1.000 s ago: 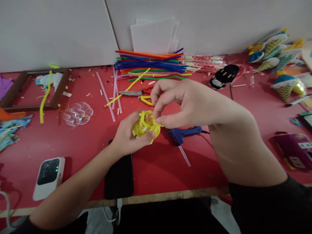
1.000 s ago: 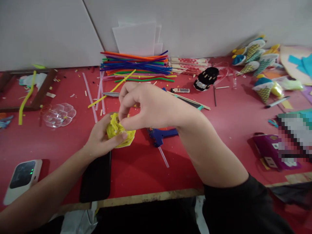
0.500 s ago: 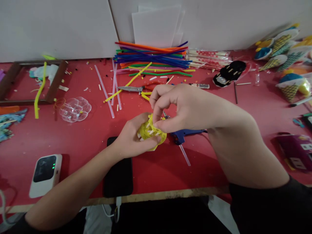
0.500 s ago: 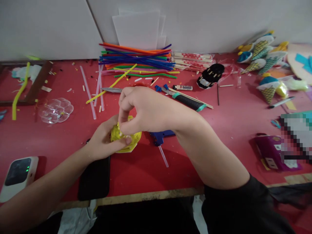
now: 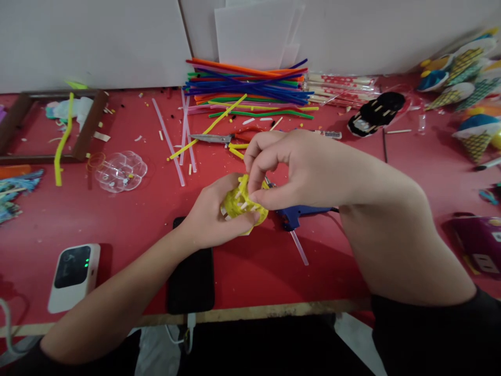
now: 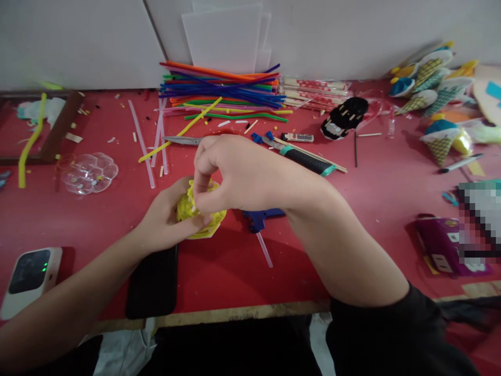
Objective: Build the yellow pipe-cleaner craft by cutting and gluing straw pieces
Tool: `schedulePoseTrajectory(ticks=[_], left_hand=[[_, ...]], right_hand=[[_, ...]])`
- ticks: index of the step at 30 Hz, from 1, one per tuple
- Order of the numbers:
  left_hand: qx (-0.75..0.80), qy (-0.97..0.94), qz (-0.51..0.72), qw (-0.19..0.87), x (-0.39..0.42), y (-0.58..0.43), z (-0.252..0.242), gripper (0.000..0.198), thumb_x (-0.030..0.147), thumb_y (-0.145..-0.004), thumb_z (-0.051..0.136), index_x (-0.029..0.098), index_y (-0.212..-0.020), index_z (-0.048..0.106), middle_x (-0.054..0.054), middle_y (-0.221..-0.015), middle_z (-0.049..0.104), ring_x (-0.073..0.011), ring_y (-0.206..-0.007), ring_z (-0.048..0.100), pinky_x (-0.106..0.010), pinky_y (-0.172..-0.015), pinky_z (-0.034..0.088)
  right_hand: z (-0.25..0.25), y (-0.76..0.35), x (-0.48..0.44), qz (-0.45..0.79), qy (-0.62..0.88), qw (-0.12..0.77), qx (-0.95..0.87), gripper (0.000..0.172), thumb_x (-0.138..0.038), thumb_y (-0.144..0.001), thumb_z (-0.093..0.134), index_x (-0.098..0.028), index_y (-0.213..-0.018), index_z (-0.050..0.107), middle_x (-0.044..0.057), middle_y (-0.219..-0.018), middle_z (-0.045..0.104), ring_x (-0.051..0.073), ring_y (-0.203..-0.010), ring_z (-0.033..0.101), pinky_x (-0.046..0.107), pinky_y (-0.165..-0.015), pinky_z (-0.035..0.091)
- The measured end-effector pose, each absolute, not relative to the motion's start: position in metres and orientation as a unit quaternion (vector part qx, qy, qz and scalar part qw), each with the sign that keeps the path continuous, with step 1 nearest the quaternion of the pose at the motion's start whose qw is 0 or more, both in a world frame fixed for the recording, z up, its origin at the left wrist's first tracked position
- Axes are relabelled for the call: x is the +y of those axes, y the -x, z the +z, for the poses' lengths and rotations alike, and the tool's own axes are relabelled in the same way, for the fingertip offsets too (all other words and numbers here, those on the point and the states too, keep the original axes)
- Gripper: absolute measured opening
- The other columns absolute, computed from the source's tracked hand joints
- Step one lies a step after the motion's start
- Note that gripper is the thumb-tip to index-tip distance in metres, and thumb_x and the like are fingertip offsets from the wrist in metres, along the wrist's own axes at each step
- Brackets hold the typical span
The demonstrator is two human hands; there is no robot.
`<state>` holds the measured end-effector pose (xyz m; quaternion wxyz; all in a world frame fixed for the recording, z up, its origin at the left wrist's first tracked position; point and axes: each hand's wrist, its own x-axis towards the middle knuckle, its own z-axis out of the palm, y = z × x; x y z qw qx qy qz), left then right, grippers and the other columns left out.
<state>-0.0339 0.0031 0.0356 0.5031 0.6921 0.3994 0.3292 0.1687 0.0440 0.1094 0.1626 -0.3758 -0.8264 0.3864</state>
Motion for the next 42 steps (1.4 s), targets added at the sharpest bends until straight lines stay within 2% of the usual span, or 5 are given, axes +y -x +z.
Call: schedulePoseTrajectory(ticks=[12,16,19,26,42], left_hand=[[0.405,-0.743,0.356,0.396,0.004,0.036,0.030,0.028,0.043,-0.083,0.076,0.024,-0.092,0.058,0.000,-0.081,0.065,-0.0146,-0.063,0.057,-0.029,-0.054,0.046],[0.381,-0.766,0.419,0.305,0.006,0.038,0.026,0.029,0.043,-0.085,0.078,0.026,-0.099,0.059,-0.002,-0.091,0.068,-0.0202,-0.080,0.065,-0.036,-0.067,0.054],[0.352,-0.780,0.464,0.228,0.007,0.039,0.023,0.029,0.039,-0.087,0.077,0.027,-0.107,0.060,-0.003,-0.099,0.068,-0.0223,-0.092,0.066,-0.040,-0.080,0.056],[0.348,-0.798,0.458,0.178,0.007,0.042,0.021,0.034,0.052,-0.089,0.075,0.029,-0.111,0.061,-0.006,-0.103,0.069,-0.0264,-0.098,0.066,-0.046,-0.084,0.058],[0.310,-0.815,0.477,0.106,0.006,0.040,0.016,0.029,0.039,-0.088,0.070,0.025,-0.111,0.061,-0.005,-0.103,0.067,-0.0238,-0.098,0.066,-0.038,-0.083,0.060]], right_hand=[[0.109,-0.171,0.047,0.369,0.350,0.167,-0.845,0.003,-0.025,-0.077,0.073,-0.025,-0.075,0.076,0.001,-0.095,0.067,0.015,-0.082,0.059,0.032,-0.081,0.051],[0.116,-0.177,0.047,0.345,0.348,0.171,-0.855,0.008,-0.030,-0.081,0.070,-0.027,-0.087,0.075,0.000,-0.091,0.069,0.017,-0.084,0.061,0.033,-0.078,0.052],[0.118,-0.178,0.044,0.333,0.340,0.194,-0.858,0.008,-0.030,-0.083,0.069,-0.030,-0.083,0.078,0.002,-0.095,0.071,0.018,-0.090,0.064,0.033,-0.086,0.054],[0.117,-0.172,0.030,0.320,0.363,0.222,-0.846,0.006,-0.028,-0.080,0.074,-0.031,-0.079,0.079,0.003,-0.105,0.070,0.021,-0.091,0.067,0.035,-0.084,0.057],[0.115,-0.168,0.026,0.326,0.358,0.207,-0.850,0.008,-0.022,-0.077,0.075,-0.028,-0.075,0.079,0.000,-0.105,0.067,0.014,-0.081,0.063,0.031,-0.076,0.053]])
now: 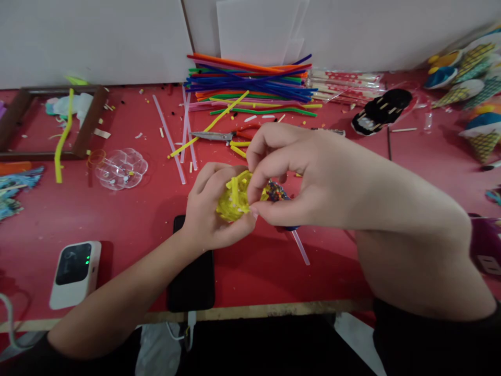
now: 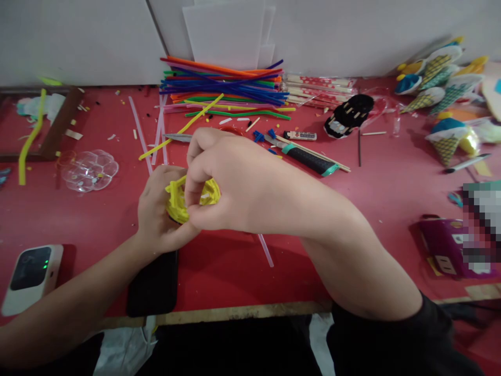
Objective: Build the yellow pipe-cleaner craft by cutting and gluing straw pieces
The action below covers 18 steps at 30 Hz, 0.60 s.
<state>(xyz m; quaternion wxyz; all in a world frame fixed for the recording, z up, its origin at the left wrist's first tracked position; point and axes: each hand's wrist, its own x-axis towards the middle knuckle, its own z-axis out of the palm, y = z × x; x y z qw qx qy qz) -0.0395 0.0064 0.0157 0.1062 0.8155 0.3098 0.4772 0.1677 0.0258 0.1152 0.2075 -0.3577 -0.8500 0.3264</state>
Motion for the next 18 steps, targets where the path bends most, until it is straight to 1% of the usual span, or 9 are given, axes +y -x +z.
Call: schedulePoseTrajectory(ticks=[5,10,13,18], left_hand=[[0.313,-0.814,0.478,0.107,0.0073,0.0402,0.0132,0.032,0.042,-0.086,0.071,0.025,-0.112,0.061,-0.007,-0.107,0.068,-0.0250,-0.100,0.066,-0.043,-0.085,0.060],[0.305,-0.812,0.486,0.108,0.0071,0.0393,0.0120,0.038,0.044,-0.085,0.074,0.025,-0.116,0.062,-0.008,-0.108,0.068,-0.0256,-0.100,0.067,-0.043,-0.085,0.059],[0.305,-0.809,0.490,0.114,0.0060,0.0381,0.0120,0.042,0.043,-0.084,0.075,0.024,-0.118,0.062,-0.009,-0.109,0.067,-0.0255,-0.100,0.067,-0.043,-0.085,0.059],[0.320,-0.808,0.484,0.104,0.0029,0.0357,0.0110,0.048,0.039,-0.084,0.071,0.026,-0.129,0.058,-0.008,-0.109,0.068,-0.0247,-0.096,0.068,-0.042,-0.083,0.059]], right_hand=[[0.1142,-0.1662,0.0249,0.318,0.358,0.212,-0.852,0.009,-0.021,-0.075,0.077,-0.028,-0.070,0.078,0.002,-0.104,0.065,0.018,-0.087,0.064,0.034,-0.082,0.056],[0.1130,-0.1660,0.0249,0.310,0.361,0.197,-0.857,0.007,-0.023,-0.076,0.078,-0.029,-0.071,0.077,0.003,-0.109,0.068,0.021,-0.092,0.065,0.036,-0.087,0.058],[0.1141,-0.1666,0.0265,0.315,0.355,0.198,-0.857,0.010,-0.021,-0.075,0.076,-0.029,-0.071,0.078,0.003,-0.106,0.067,0.020,-0.093,0.064,0.033,-0.086,0.057],[0.1151,-0.1681,0.0311,0.329,0.332,0.178,-0.866,0.015,-0.018,-0.075,0.073,-0.030,-0.070,0.080,0.002,-0.099,0.066,0.019,-0.089,0.064,0.034,-0.084,0.055]])
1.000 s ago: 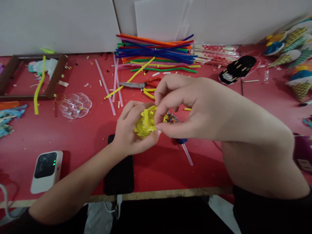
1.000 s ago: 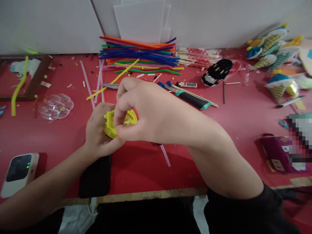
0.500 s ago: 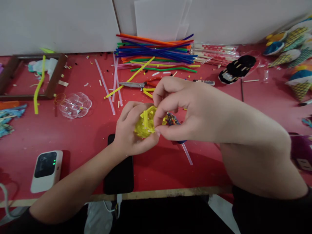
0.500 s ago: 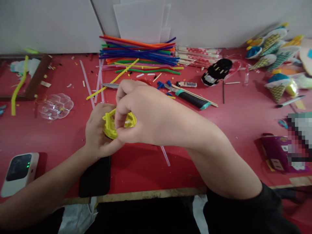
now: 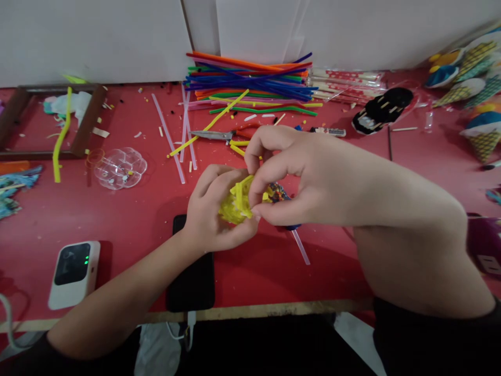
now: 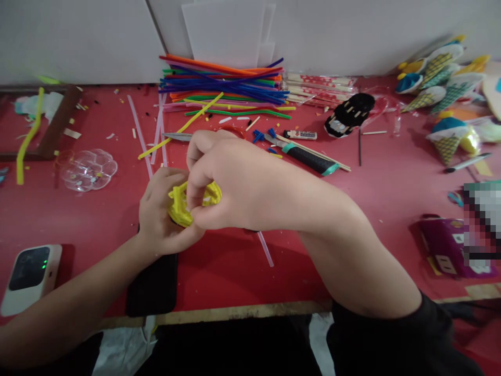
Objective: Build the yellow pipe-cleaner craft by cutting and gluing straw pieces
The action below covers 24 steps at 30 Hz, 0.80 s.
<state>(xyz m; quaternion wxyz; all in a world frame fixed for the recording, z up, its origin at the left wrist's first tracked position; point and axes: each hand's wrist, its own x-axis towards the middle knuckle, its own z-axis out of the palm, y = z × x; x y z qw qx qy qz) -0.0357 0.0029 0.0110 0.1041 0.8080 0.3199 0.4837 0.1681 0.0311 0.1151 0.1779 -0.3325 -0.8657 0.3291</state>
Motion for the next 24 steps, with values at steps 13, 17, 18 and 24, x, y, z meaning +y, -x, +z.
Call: schedulePoseTrajectory(ticks=[13,17,18,24], left_hand=[[0.289,-0.790,0.498,0.211,0.005,0.038,0.012,0.044,0.035,-0.083,0.077,0.026,-0.124,0.062,-0.006,-0.108,0.069,-0.0228,-0.095,0.065,-0.039,-0.083,0.058],[0.253,-0.739,0.509,0.361,0.003,0.037,0.008,0.047,0.036,-0.085,0.082,0.029,-0.127,0.064,-0.004,-0.113,0.067,-0.0199,-0.096,0.068,-0.034,-0.081,0.058],[0.247,-0.726,0.500,0.402,0.002,0.036,0.008,0.046,0.034,-0.085,0.083,0.029,-0.127,0.065,-0.003,-0.115,0.067,-0.0197,-0.097,0.069,-0.033,-0.081,0.059],[0.246,-0.620,0.463,0.584,-0.003,0.032,0.015,0.031,0.035,-0.086,0.084,0.025,-0.111,0.071,-0.002,-0.100,0.073,-0.0180,-0.087,0.071,-0.031,-0.077,0.060]], right_hand=[[0.122,-0.174,0.036,0.382,0.333,0.198,-0.839,0.005,-0.033,-0.086,0.074,-0.029,-0.086,0.075,0.001,-0.097,0.069,0.017,-0.090,0.065,0.031,-0.086,0.057],[0.121,-0.170,0.038,0.445,0.363,0.216,-0.790,0.016,-0.035,-0.089,0.073,-0.023,-0.098,0.069,0.000,-0.103,0.074,0.016,-0.098,0.069,0.030,-0.088,0.058],[0.119,-0.168,0.039,0.466,0.358,0.220,-0.779,0.020,-0.034,-0.088,0.073,-0.021,-0.103,0.069,0.001,-0.107,0.075,0.017,-0.102,0.070,0.031,-0.091,0.059],[0.105,-0.159,0.044,0.603,0.337,0.214,-0.691,0.026,-0.033,-0.084,0.070,-0.021,-0.106,0.074,-0.001,-0.109,0.076,0.020,-0.106,0.072,0.035,-0.093,0.060]])
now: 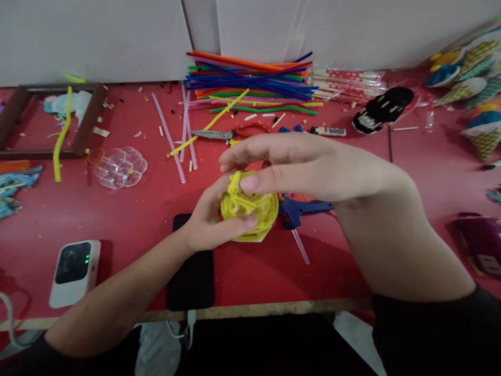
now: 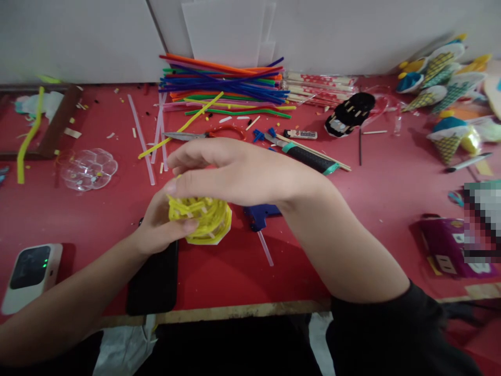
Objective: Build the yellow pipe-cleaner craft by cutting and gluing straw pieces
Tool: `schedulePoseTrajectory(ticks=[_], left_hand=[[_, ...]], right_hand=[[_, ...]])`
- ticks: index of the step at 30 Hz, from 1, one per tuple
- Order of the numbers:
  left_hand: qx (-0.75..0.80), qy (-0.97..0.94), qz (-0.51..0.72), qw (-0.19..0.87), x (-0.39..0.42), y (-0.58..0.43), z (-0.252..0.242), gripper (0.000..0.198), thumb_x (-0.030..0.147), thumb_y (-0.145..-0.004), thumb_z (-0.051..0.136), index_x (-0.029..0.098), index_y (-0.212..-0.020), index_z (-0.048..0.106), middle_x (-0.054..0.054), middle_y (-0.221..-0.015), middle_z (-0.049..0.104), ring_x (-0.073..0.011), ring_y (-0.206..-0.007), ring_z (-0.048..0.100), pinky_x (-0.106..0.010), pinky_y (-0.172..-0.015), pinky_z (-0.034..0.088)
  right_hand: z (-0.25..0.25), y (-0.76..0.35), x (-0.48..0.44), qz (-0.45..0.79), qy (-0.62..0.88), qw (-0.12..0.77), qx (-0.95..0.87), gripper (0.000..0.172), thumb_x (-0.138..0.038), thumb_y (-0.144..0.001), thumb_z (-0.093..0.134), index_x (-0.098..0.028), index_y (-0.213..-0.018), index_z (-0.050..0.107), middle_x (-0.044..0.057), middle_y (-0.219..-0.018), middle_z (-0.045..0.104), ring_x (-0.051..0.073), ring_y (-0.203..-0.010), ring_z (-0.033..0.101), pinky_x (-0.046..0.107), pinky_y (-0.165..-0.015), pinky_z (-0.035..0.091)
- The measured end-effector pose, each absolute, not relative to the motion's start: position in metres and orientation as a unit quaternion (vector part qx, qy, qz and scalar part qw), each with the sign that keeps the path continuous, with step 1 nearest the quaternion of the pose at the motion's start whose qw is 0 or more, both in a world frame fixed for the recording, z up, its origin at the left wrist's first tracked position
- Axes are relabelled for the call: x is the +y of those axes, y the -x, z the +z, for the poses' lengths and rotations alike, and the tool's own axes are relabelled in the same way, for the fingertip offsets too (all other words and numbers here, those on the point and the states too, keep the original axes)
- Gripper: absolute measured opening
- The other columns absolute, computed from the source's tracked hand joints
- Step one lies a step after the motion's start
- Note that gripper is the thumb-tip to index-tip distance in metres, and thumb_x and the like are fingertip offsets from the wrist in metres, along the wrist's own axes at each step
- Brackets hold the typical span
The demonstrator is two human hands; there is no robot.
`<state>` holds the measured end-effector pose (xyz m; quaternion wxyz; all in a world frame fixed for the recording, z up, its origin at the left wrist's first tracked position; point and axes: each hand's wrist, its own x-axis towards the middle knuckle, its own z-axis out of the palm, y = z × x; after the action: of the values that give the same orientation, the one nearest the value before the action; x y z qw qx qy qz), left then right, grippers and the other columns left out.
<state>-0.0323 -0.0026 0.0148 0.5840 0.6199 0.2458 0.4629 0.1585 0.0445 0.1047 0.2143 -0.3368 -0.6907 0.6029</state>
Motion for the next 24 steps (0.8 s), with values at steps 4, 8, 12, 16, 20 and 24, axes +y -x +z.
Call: schedulePoseTrajectory(ticks=[4,8,12,16,20,24], left_hand=[[0.270,-0.544,0.446,0.658,-0.003,0.032,0.020,0.034,0.039,-0.082,0.087,0.023,-0.109,0.074,-0.003,-0.101,0.077,-0.0203,-0.089,0.074,-0.034,-0.082,0.063],[0.269,-0.506,0.408,0.710,0.000,0.035,0.023,0.039,0.042,-0.078,0.089,0.022,-0.109,0.076,-0.003,-0.098,0.078,-0.0221,-0.088,0.076,-0.034,-0.080,0.063],[0.256,-0.514,0.363,0.734,0.002,0.040,0.026,0.041,0.043,-0.076,0.089,0.020,-0.108,0.076,-0.005,-0.098,0.078,-0.0246,-0.089,0.076,-0.036,-0.080,0.063],[0.251,-0.533,0.340,0.734,0.002,0.041,0.031,0.041,0.042,-0.076,0.087,0.020,-0.109,0.075,-0.008,-0.105,0.077,-0.0280,-0.096,0.075,-0.039,-0.082,0.062],[0.245,-0.544,0.341,0.727,0.001,0.042,0.032,0.034,0.040,-0.078,0.087,0.021,-0.103,0.074,-0.005,-0.101,0.074,-0.0238,-0.091,0.073,-0.035,-0.080,0.060],[0.251,-0.569,0.351,0.700,0.002,0.044,0.033,0.033,0.040,-0.077,0.088,0.019,-0.096,0.072,-0.004,-0.094,0.070,-0.0202,-0.087,0.070,-0.031,-0.076,0.059]], right_hand=[[0.098,-0.153,0.051,0.640,0.376,0.272,-0.612,0.011,-0.030,-0.084,0.066,-0.023,-0.085,0.074,0.000,-0.108,0.078,0.020,-0.111,0.071,0.033,-0.099,0.059],[0.093,-0.150,0.054,0.656,0.373,0.260,-0.603,0.011,-0.031,-0.082,0.069,-0.022,-0.087,0.074,0.000,-0.104,0.078,0.019,-0.110,0.071,0.031,-0.098,0.058],[0.092,-0.149,0.052,0.694,0.345,0.192,-0.602,0.017,-0.027,-0.085,0.070,-0.023,-0.100,0.075,-0.003,-0.103,0.078,0.015,-0.101,0.073,0.025,-0.086,0.058],[0.096,-0.148,0.049,0.691,0.350,0.166,-0.610,0.012,-0.024,-0.085,0.070,-0.023,-0.096,0.074,-0.002,-0.102,0.078,0.015,-0.100,0.073,0.023,-0.082,0.058],[0.099,-0.149,0.047,0.682,0.339,0.143,-0.632,0.019,-0.025,-0.084,0.070,-0.024,-0.102,0.072,-0.001,-0.108,0.078,0.017,-0.104,0.073,0.025,-0.083,0.060],[0.098,-0.151,0.047,0.644,0.321,0.135,-0.681,0.027,-0.025,-0.082,0.070,-0.022,-0.109,0.071,0.001,-0.115,0.078,0.019,-0.108,0.072,0.027,-0.086,0.059]])
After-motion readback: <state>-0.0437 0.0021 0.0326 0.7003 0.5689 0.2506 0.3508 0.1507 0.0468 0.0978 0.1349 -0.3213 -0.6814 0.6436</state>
